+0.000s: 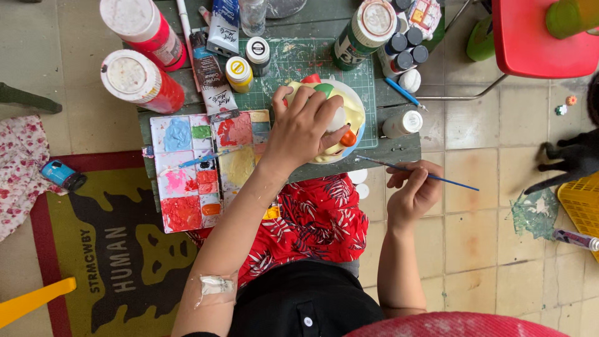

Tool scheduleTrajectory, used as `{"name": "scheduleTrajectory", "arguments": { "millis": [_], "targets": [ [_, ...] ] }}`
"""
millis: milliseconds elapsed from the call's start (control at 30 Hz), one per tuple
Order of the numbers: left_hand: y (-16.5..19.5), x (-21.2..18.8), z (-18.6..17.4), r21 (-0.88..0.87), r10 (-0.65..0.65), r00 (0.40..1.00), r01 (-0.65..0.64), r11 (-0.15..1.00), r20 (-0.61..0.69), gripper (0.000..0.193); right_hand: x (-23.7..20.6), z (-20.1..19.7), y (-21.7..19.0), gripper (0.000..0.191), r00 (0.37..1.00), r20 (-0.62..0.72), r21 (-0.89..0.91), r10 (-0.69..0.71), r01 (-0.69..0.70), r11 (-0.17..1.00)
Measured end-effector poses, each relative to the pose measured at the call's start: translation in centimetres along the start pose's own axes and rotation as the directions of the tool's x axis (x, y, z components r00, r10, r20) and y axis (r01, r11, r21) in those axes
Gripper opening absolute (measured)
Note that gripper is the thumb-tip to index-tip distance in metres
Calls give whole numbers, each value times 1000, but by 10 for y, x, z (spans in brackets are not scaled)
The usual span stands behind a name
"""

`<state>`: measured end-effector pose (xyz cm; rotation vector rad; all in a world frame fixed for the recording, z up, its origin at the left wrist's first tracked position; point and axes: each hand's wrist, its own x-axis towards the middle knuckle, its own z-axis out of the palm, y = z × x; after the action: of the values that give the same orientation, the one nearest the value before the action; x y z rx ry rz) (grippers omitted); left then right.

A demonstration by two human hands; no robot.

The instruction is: The person sits on the floor at a low table, dips a brush into a watercolor palette, and paints a duck-shaped ceramic figurine, holding and rotating the figurine with the other hand to reach different sides while applying paint.

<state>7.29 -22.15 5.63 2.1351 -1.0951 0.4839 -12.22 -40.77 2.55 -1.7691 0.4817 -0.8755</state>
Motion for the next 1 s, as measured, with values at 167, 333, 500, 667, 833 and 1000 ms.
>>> {"name": "scheduleTrajectory", "arguments": {
  "millis": [167,333,500,667,833,1000],
  "targets": [
    [-3,-2,-4,4,4,1000,-4,1000,11,41,4,13,-2,23,999,50,-4,16,-16,1000],
    [-9,-4,-6,-23,-9,1000,9,1000,14,40,2,14,-4,23,993,95,-35,-68,72,997],
    [-13,-6,-9,-21,-16,1000,15,1000,-1,41,3,14,-2,23,982,123,-37,-144,150,988],
    [-17,-6,-15,-20,-45,999,46,999,22,41,3,15,-2,20,979,128,-62,-161,170,983],
    [-21,-7,-23,-45,-62,998,63,997,27,41,5,19,-2,16,969,167,-93,-182,200,975],
    [-24,-8,-27,-59,-67,998,68,996,22,41,4,24,-4,16,958,194,-82,-213,232,969]
  ]
}}
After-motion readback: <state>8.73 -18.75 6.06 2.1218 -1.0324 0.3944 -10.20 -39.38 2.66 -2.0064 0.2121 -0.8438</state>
